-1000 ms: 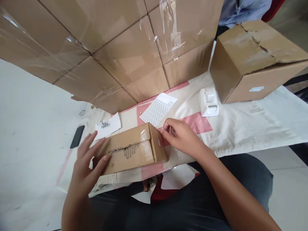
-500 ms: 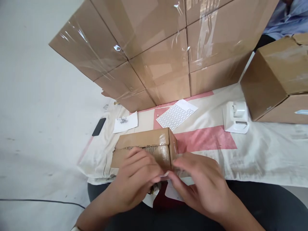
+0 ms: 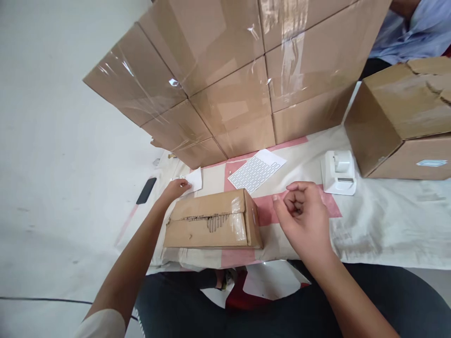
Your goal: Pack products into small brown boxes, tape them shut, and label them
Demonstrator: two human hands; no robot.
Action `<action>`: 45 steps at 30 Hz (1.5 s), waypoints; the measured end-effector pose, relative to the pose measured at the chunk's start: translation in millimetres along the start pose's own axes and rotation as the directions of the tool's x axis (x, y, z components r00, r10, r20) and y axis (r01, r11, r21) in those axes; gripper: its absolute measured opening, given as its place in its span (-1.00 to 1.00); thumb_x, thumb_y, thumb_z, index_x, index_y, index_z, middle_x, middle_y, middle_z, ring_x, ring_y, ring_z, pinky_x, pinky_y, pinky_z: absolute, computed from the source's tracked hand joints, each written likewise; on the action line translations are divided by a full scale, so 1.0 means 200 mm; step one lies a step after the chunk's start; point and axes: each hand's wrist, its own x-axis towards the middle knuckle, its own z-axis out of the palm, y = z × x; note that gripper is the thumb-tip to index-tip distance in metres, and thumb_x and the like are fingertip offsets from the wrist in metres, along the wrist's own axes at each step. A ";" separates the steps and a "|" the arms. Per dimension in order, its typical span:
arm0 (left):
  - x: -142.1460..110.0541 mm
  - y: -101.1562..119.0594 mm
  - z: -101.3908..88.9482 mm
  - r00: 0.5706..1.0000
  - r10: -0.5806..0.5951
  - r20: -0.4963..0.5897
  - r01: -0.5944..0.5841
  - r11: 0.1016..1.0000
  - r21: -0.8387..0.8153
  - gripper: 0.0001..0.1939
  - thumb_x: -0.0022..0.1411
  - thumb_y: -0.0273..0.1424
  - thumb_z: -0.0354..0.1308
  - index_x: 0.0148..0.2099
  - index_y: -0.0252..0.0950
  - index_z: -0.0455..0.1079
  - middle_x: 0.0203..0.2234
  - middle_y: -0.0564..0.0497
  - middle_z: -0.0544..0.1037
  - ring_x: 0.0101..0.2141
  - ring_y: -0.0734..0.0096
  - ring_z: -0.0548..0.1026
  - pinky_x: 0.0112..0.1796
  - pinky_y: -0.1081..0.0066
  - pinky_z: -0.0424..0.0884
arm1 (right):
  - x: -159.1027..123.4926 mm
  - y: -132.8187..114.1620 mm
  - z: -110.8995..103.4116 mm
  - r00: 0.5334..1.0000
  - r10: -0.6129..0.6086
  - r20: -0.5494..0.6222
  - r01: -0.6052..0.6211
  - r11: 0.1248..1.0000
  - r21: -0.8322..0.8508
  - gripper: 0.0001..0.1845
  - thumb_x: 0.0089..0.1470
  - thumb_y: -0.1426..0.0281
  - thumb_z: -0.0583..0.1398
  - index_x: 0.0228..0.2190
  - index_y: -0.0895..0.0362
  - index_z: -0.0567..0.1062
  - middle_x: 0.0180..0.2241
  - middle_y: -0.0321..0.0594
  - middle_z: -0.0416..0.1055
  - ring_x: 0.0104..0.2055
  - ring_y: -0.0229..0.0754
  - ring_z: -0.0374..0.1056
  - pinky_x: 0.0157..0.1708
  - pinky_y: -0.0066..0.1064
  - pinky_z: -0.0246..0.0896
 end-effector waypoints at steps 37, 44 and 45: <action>0.03 -0.03 0.04 0.968 -0.006 0.249 -0.055 0.969 0.240 -0.65 0.35 -0.11 0.17 -0.12 -0.34 0.48 -0.18 -0.03 0.57 -0.14 0.30 0.54 -0.06 0.19 0.50 | 0.18 0.26 0.06 0.958 0.214 0.193 -0.167 0.957 -0.236 -0.66 0.12 0.17 0.23 -0.13 0.04 0.30 -0.48 -0.37 0.36 -0.49 -0.17 0.34 -0.43 -0.30 0.23; 0.00 0.16 -0.09 0.995 -0.083 0.061 0.062 0.956 0.287 -0.62 0.35 -0.08 0.15 -0.05 -0.29 0.48 -0.10 -0.09 0.56 -0.10 0.28 0.52 -0.04 0.14 0.47 | 0.22 0.29 0.04 0.965 0.203 0.166 -0.159 0.956 -0.247 -0.68 0.09 0.18 0.22 -0.17 0.04 0.31 -0.50 -0.37 0.35 -0.50 -0.18 0.31 -0.45 -0.33 0.19; -0.01 0.18 -0.11 0.996 -0.076 0.048 0.059 0.957 0.284 -0.61 0.36 -0.07 0.13 -0.04 -0.29 0.48 -0.10 -0.09 0.56 -0.11 0.28 0.52 -0.05 0.15 0.47 | 0.22 0.28 0.04 0.964 0.209 0.165 -0.163 0.954 -0.252 -0.68 0.09 0.18 0.22 -0.17 0.04 0.32 -0.50 -0.37 0.36 -0.49 -0.17 0.32 -0.45 -0.32 0.19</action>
